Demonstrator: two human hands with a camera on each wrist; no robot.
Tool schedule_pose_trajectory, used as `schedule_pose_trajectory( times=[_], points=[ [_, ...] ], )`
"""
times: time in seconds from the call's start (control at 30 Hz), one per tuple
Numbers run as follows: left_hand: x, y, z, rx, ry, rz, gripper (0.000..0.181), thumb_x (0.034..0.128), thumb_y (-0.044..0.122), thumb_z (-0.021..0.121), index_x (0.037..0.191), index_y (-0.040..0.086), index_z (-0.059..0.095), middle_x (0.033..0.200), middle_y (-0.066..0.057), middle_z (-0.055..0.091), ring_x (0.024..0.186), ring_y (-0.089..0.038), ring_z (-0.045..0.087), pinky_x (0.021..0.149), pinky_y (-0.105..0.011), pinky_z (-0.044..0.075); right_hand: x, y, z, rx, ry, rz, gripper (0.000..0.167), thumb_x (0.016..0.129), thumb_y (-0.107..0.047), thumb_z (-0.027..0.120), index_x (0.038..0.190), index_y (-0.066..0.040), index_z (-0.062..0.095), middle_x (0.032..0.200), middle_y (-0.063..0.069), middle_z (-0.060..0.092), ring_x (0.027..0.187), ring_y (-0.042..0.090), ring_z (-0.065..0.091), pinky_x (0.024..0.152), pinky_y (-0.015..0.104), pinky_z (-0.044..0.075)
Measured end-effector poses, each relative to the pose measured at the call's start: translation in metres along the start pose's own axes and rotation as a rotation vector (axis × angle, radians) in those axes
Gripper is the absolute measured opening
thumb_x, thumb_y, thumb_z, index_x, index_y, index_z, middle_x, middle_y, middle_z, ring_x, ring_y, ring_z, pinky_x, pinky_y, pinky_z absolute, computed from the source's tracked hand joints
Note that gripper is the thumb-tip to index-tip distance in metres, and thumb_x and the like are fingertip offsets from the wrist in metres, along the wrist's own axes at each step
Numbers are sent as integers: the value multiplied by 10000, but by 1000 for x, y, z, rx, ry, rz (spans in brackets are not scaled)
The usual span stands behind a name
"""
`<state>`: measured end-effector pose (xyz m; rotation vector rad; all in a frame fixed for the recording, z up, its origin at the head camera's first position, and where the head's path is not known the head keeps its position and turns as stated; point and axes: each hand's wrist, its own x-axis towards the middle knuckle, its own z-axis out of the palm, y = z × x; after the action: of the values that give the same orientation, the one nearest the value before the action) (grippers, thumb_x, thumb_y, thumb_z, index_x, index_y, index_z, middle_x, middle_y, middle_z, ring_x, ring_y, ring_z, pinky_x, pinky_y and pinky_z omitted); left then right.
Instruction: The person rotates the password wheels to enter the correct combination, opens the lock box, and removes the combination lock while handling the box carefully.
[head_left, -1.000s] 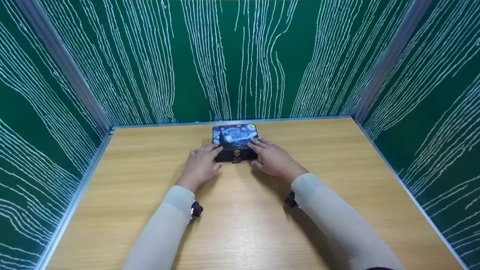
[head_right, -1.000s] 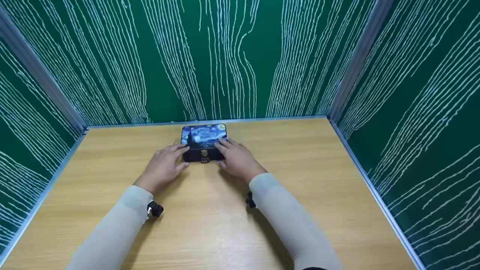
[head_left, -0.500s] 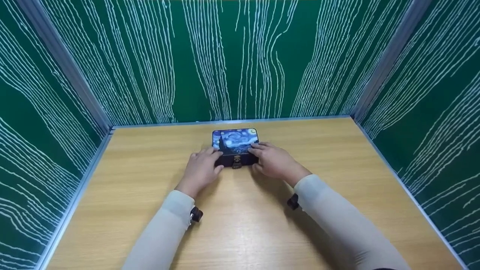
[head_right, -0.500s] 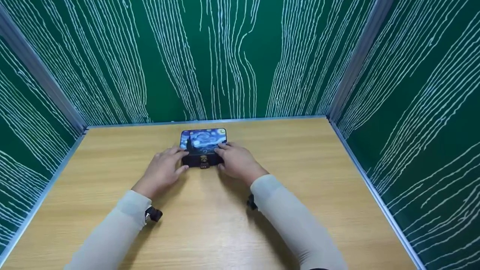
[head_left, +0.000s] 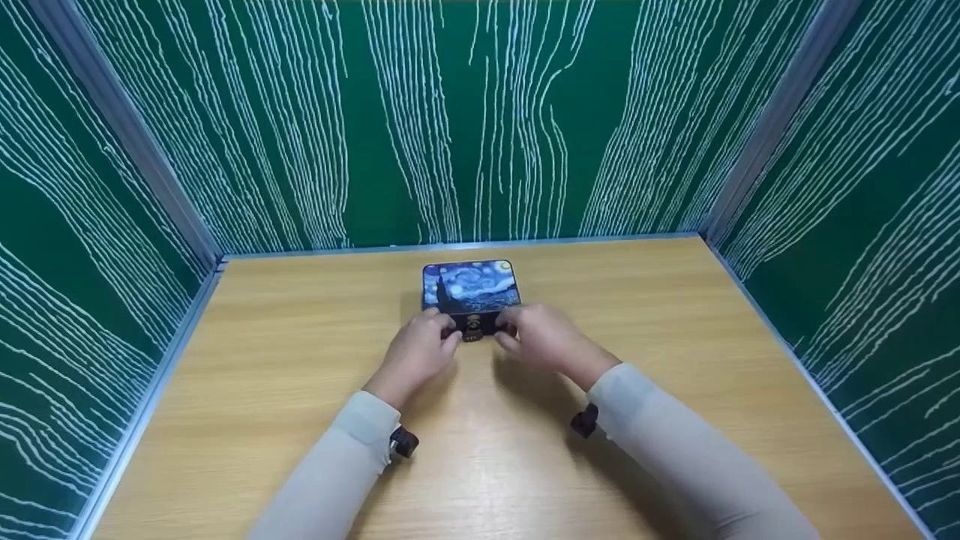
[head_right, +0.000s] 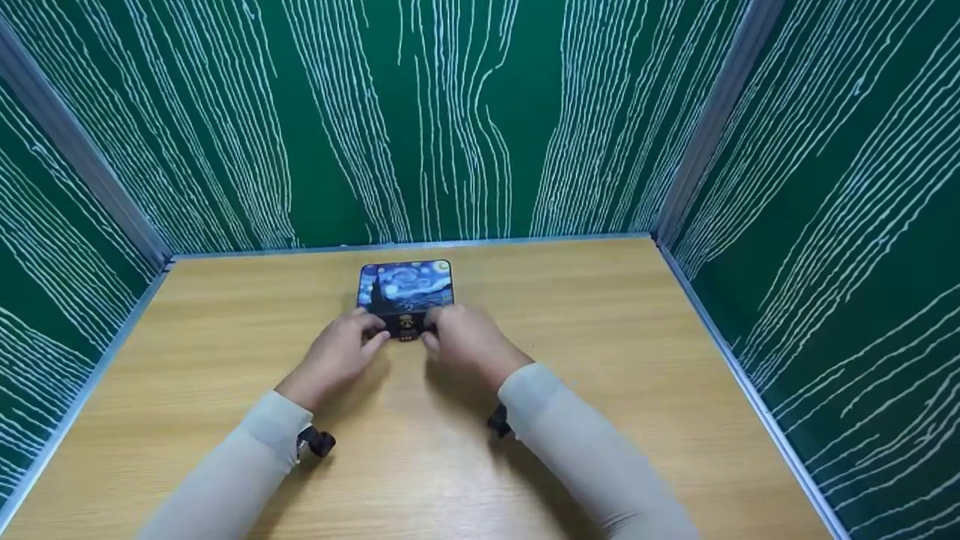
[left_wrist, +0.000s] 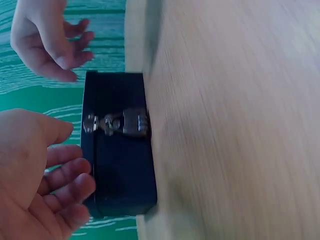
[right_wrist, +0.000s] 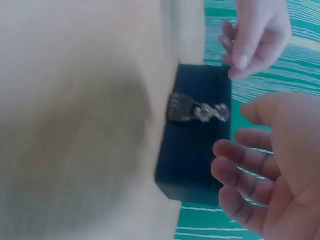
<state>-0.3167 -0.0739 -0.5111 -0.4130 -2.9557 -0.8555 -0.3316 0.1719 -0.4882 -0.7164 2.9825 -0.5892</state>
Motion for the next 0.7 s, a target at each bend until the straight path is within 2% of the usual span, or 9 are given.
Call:
schedule_pose_trajectory(
  times=[0.13,0.27,0.33,0.4,0.43,0.53,0.6,0.67,0.7],
  points=[
    [3,3,10,-117,-30,-58,340,1151,281,651,1328,27,792,1371,-176,779,1318,-370,742,1188,-541,597,3,-1,12,95,-86,77,378,1083,-320,731,1369,-80,792,1159,111,848,958,234,757,918,452,675],
    [7,3,19,-216,-52,-113,369,1156,259,619,1379,7,771,1417,-200,784,1355,-364,734,1211,-557,580,10,3,25,261,-132,132,376,1087,-277,726,1375,-42,785,1003,102,836,785,180,686,727,357,602],
    [10,2,22,-243,-62,-139,364,1155,258,611,1367,12,776,1374,-174,801,1288,-325,750,1178,-535,599,14,5,31,357,-151,159,335,1089,-257,722,1328,-34,796,936,98,833,723,161,665,661,309,557],
    [11,2,24,-271,-77,-169,342,1156,253,600,1313,19,795,1216,-141,818,1112,-284,761,1044,-482,636,16,6,35,444,-171,190,286,1092,-243,712,1267,-39,809,909,95,836,690,152,657,627,270,526],
    [12,2,26,-284,-86,-184,330,1158,251,592,1261,23,807,1094,-115,806,987,-258,746,937,-444,640,17,7,38,480,-178,203,267,1093,-238,704,1238,-42,813,906,94,841,680,153,655,611,258,517],
    [16,1,28,-329,-108,-222,334,1159,248,574,1094,21,810,805,-23,645,715,-191,599,682,-339,509,19,7,42,565,-188,233,246,1090,-232,689,1184,-48,822,901,94,841,653,160,650,562,246,491],
    [18,0,30,-366,-124,-245,342,1150,248,578,1029,16,798,732,3,580,644,-171,552,617,-311,455,20,7,44,601,-192,239,254,1085,-230,683,1185,-43,824,897,104,840,630,168,651,533,249,481],
    [20,-1,32,-396,-132,-259,339,1140,252,588,1016,12,792,749,-8,625,674,-179,583,642,-317,488,21,7,45,623,-192,240,270,1083,-232,677,1198,-35,821,896,111,839,616,162,655,519,250,482],
    [24,-6,37,-398,-119,-242,334,1128,260,598,1025,13,797,781,-24,667,705,-189,608,666,-326,514,22,7,46,634,-192,242,277,1084,-232,675,1209,-29,816,893,114,837,606,156,654,514,248,483]
  ],
)
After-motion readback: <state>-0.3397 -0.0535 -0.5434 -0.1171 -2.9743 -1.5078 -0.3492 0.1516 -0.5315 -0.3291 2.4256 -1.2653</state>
